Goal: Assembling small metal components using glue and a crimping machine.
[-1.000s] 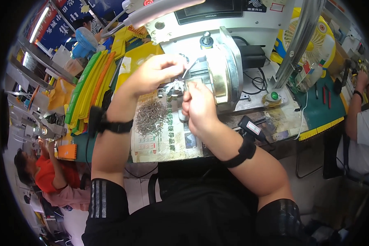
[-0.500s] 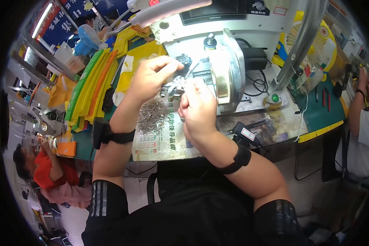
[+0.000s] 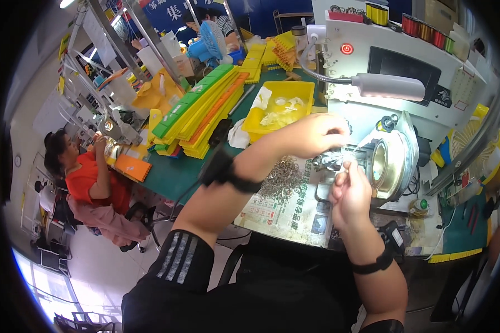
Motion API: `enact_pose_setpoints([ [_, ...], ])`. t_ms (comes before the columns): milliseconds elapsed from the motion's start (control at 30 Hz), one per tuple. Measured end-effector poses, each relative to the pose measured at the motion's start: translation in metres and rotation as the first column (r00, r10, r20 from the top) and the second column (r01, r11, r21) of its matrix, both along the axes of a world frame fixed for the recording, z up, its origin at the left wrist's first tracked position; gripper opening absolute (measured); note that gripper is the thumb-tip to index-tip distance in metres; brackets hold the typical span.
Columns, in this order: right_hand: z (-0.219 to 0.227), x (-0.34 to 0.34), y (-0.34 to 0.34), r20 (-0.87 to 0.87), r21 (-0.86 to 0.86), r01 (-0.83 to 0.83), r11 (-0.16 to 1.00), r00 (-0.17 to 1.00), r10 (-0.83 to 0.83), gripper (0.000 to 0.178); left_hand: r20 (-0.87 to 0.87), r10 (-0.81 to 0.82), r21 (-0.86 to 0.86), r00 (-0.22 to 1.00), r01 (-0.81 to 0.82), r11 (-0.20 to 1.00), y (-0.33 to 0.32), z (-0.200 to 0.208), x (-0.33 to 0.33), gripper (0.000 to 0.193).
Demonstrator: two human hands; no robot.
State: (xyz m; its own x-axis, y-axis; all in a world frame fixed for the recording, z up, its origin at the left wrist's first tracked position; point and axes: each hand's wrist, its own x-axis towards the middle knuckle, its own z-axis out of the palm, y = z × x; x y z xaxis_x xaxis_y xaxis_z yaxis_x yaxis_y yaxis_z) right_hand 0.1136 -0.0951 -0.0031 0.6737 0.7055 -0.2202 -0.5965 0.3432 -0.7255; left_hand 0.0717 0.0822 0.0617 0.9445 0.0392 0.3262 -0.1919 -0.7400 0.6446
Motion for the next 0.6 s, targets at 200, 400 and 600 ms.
enact_pose_setpoints([
  [200,0.018,-0.021,-0.025,0.105,0.153,-0.035,0.988,0.994,0.019,0.013,0.5,-0.017,0.349,0.866,-0.184,0.919,-0.074,-0.017,-0.059,0.02],
  [400,-0.009,-0.028,-0.045,0.047,0.155,-0.096,0.983,0.995,0.089,0.013,0.432,-0.047,0.387,0.901,-0.138,0.912,-0.091,-0.043,-0.081,0.023],
  [600,-0.035,-0.063,-0.11,0.398,0.032,-0.299,0.954,0.879,0.262,0.008,0.405,-0.238,0.344,0.883,0.094,0.934,-0.127,-0.066,-0.131,0.029],
])
